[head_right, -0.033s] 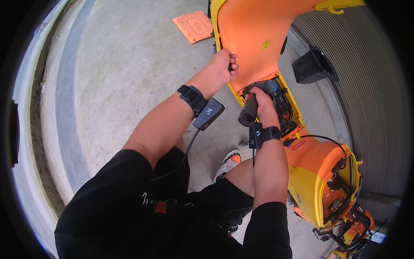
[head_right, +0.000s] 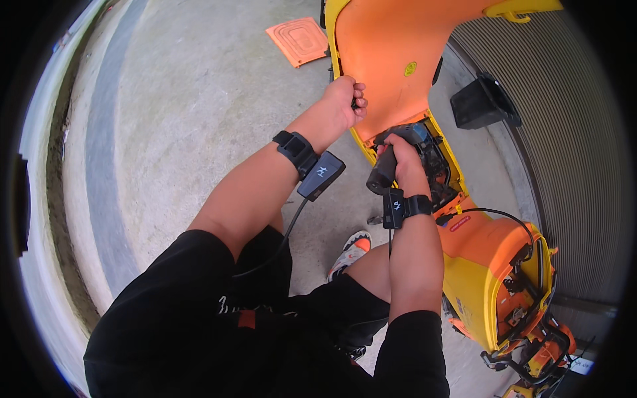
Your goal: Use a power drill and hands to disassemble the body panels and access the battery compartment of a small scooter.
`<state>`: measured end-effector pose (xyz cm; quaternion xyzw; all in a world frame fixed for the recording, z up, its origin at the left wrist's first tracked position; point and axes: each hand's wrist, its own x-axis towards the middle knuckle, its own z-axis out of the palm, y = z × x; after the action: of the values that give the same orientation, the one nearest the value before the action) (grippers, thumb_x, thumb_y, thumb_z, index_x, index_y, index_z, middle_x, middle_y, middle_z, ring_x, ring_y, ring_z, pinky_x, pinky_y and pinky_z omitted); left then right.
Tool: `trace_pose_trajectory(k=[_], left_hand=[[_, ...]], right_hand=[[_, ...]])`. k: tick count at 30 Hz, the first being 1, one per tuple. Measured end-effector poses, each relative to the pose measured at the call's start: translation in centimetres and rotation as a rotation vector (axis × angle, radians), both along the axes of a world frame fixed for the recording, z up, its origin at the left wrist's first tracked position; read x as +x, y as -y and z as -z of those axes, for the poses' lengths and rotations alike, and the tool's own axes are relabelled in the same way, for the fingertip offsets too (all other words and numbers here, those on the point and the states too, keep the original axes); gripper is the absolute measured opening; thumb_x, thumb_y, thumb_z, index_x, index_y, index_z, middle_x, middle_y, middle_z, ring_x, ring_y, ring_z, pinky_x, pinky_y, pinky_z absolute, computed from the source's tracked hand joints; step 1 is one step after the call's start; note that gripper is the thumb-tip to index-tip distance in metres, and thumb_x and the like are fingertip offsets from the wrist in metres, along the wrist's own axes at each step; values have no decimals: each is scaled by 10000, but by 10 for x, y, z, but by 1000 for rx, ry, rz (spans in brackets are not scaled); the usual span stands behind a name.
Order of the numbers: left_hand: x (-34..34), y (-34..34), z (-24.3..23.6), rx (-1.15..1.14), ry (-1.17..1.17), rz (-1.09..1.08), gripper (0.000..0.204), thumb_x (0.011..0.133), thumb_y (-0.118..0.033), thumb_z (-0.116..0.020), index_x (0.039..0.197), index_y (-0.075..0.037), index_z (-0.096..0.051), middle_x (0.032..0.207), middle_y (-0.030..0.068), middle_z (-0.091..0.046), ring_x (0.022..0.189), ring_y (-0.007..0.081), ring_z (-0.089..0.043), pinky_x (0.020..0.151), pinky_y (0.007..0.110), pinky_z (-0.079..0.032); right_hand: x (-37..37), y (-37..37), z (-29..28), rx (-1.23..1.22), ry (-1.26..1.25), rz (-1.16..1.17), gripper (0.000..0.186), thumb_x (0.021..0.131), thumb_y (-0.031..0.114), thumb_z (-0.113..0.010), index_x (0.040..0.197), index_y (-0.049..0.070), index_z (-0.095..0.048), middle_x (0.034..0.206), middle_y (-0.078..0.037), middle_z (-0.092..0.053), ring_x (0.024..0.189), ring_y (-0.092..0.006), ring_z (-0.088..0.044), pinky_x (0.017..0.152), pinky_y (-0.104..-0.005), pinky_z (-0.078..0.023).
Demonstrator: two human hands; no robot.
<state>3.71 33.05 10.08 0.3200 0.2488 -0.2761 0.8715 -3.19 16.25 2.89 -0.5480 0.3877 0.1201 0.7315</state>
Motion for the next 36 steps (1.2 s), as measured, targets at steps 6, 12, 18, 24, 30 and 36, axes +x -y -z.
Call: trace_pose_trajectory(k=[6, 12, 18, 24, 30, 36], left_hand=[[1, -3, 0, 8, 14, -20, 153, 876, -157, -362, 776, -85, -454, 577, -8, -369, 463, 117, -347, 418, 265, -249], [-1, -2, 1, -7, 13, -4, 145, 868, -147, -363, 778, -81, -455, 577, -5, -374, 465, 118, -347, 421, 266, -251], [-3, 1, 0, 5, 6, 12, 152, 871, -153, -364, 777, -80, -457, 576, -8, -374, 464, 118, -346, 423, 271, -253], [-2, -1, 2, 28, 16, 4, 156, 876, -158, -367, 778, -79, -458, 578, -7, -372, 467, 118, -345, 423, 270, -253], [-4, 0, 1, 26, 23, 15, 156, 876, -157, -367, 779, -77, -460, 581, -4, -373, 466, 119, -345, 424, 269, -253], [-4, 2, 0, 25, 19, 26, 154, 878, -157, -368, 780, -78, -457, 582, -3, -377, 465, 119, -350, 423, 268, -255]], right_hand=[[-1, 0, -1, -42, -6, 3, 209, 750, 110, -592, 918, -6, -543, 697, -110, -608, 555, -198, -592, 536, -318, -518], [-6, 1, -1, -92, 12, -101, 137, 760, 126, -591, 832, 13, -566, 674, -88, -602, 546, -181, -577, 542, -311, -506], [-1, -4, -1, -199, -19, -122, 103, 768, 139, -584, 774, 39, -558, 639, -69, -586, 546, -185, -572, 541, -314, -500], [-1, -1, -3, -161, -35, -95, 98, 763, 134, -585, 779, 43, -551, 636, -75, -586, 546, -187, -576, 528, -313, -502], [1, -7, -2, -208, -14, -109, 102, 759, 132, -587, 786, 37, -560, 639, -73, -588, 544, -186, -578, 528, -309, -503], [6, -12, 1, -305, 9, -164, 102, 756, 133, -584, 786, 38, -562, 641, -75, -588, 550, -189, -580, 523, -310, -497]])
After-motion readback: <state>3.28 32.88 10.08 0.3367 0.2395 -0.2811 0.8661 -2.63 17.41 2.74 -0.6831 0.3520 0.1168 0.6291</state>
